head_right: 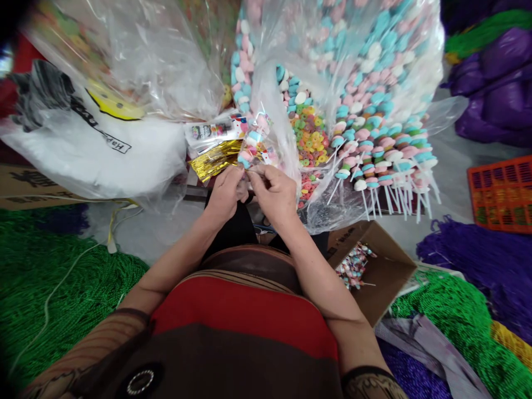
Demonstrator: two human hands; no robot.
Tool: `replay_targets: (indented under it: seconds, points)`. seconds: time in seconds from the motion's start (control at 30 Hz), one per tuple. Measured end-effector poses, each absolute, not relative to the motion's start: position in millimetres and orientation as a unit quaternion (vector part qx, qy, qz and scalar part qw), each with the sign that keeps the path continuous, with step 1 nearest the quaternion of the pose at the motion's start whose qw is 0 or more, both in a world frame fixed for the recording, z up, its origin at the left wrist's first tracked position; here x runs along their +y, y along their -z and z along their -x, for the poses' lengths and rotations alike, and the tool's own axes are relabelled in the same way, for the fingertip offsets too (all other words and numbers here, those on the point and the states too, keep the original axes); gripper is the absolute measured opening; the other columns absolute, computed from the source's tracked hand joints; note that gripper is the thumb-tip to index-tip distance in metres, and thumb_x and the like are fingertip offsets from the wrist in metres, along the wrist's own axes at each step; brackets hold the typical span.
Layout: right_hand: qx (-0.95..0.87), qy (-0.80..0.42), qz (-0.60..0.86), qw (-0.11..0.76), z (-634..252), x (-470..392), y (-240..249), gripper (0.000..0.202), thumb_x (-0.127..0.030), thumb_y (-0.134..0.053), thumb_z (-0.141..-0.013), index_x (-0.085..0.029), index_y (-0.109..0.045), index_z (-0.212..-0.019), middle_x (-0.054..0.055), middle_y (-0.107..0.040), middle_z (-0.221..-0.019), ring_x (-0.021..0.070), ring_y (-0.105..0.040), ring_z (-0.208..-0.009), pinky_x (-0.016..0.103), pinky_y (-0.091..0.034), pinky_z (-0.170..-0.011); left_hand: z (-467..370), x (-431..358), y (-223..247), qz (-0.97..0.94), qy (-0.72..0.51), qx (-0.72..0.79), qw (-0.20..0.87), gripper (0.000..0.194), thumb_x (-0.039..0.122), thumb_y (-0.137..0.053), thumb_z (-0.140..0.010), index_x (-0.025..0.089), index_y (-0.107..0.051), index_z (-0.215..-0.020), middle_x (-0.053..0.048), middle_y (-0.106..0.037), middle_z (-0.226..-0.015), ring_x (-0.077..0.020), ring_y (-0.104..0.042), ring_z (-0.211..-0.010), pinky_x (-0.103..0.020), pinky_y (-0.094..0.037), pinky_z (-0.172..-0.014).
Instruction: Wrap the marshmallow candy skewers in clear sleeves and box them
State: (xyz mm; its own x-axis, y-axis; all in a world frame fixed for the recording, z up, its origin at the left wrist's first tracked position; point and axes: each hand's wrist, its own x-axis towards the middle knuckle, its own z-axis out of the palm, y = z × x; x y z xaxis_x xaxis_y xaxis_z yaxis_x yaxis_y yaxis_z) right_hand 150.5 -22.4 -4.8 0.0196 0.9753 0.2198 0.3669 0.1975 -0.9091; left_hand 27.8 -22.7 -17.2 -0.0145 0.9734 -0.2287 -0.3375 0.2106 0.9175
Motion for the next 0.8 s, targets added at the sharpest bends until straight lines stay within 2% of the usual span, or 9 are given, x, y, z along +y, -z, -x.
replay_targets:
  seconds: [0.13, 0.23, 0.33, 0.43, 0.5, 0.63, 0.8]
  points:
    - [-0.498, -0.483, 0.531, 0.487, -152, -23, -3, 0.018, -0.037, -0.076, -0.081, -0.022, -0.069, -0.074, -0.004, -0.065, -0.064, 0.0107, -0.055, -0.057, 0.025, -0.05, -0.058, -28, -23, -1, -0.257, -0.487, 0.401, 0.732, 0.042, 0.043, -0.053, -0.1, 0.02, -0.051, -0.065, 0.012, -0.022, -0.042, -0.0049, -0.02, -0.032, -0.019, -0.026, -0.037]
    - [-0.453, -0.542, 0.513, 0.488, -153, -24, -7, 0.028, -0.043, -0.082, -0.075, -0.022, -0.065, -0.067, -0.004, -0.064, -0.062, 0.0113, -0.057, -0.058, 0.026, -0.054, -0.059, -22, -24, -8, -0.234, -0.434, 0.365, 0.789, 0.045, 0.035, -0.045, -0.102, 0.018, -0.053, -0.061, 0.011, -0.021, -0.039, -0.005, -0.017, -0.029, -0.018, -0.027, -0.034]
    - [-0.431, -0.605, 0.483, 0.463, -158, -24, -10, 0.036, -0.05, -0.088, -0.068, -0.022, -0.065, -0.067, -0.003, -0.067, -0.065, 0.0134, -0.063, -0.064, 0.029, -0.059, -0.065, -16, -27, -9, -0.218, -0.382, 0.329, 0.836, 0.049, 0.03, -0.041, -0.102, 0.017, -0.054, -0.057, 0.01, -0.02, -0.037, -0.0054, -0.018, -0.028, -0.018, -0.032, -0.034]
    - [-0.423, -0.667, 0.44, 0.427, -166, -24, -12, 0.044, -0.052, -0.096, -0.057, -0.023, -0.07, -0.076, -0.002, -0.072, -0.074, 0.0147, -0.067, -0.069, 0.03, -0.061, -0.069, -13, -31, -11, -0.204, -0.324, 0.283, 0.88, 0.051, 0.031, -0.041, -0.101, 0.017, -0.053, -0.053, 0.01, -0.018, -0.037, -0.006, -0.02, -0.027, -0.02, -0.036, -0.035]
    - [-0.433, -0.694, 0.408, 0.404, -171, -24, -13, 0.045, -0.055, -0.096, -0.056, -0.023, -0.072, -0.079, -0.001, -0.075, -0.08, 0.0162, -0.069, -0.073, 0.031, -0.062, -0.073, -14, -33, -13, -0.197, -0.297, 0.259, 0.898, 0.053, 0.032, -0.04, -0.101, 0.017, -0.052, -0.052, 0.01, -0.018, -0.036, -0.0064, -0.02, -0.026, -0.02, -0.036, -0.035]
    - [-0.464, -0.689, 0.393, 0.395, -171, -22, -7, 0.045, -0.062, -0.09, -0.063, -0.023, -0.074, -0.078, 0.001, -0.076, -0.077, 0.0185, -0.072, -0.076, 0.035, -0.063, -0.076, -16, -34, -14, -0.185, -0.311, 0.251, 0.898, 0.056, 0.035, -0.038, -0.105, 0.018, -0.05, -0.053, 0.01, -0.019, -0.035, -0.0066, -0.019, -0.026, -0.02, -0.034, -0.033]
    - [-0.457, -0.598, 0.459, 0.471, -157, -16, 7, 0.046, -0.064, -0.086, -0.066, -0.022, -0.069, -0.073, -0.002, -0.069, -0.065, 0.0152, -0.064, -0.06, 0.033, -0.058, -0.063, -22, -34, -9, -0.204, -0.398, 0.289, 0.846, 0.048, 0.049, -0.052, -0.102, 0.019, -0.053, -0.064, 0.012, -0.022, -0.039, -0.0048, -0.022, -0.028, -0.019, -0.036, -0.037]
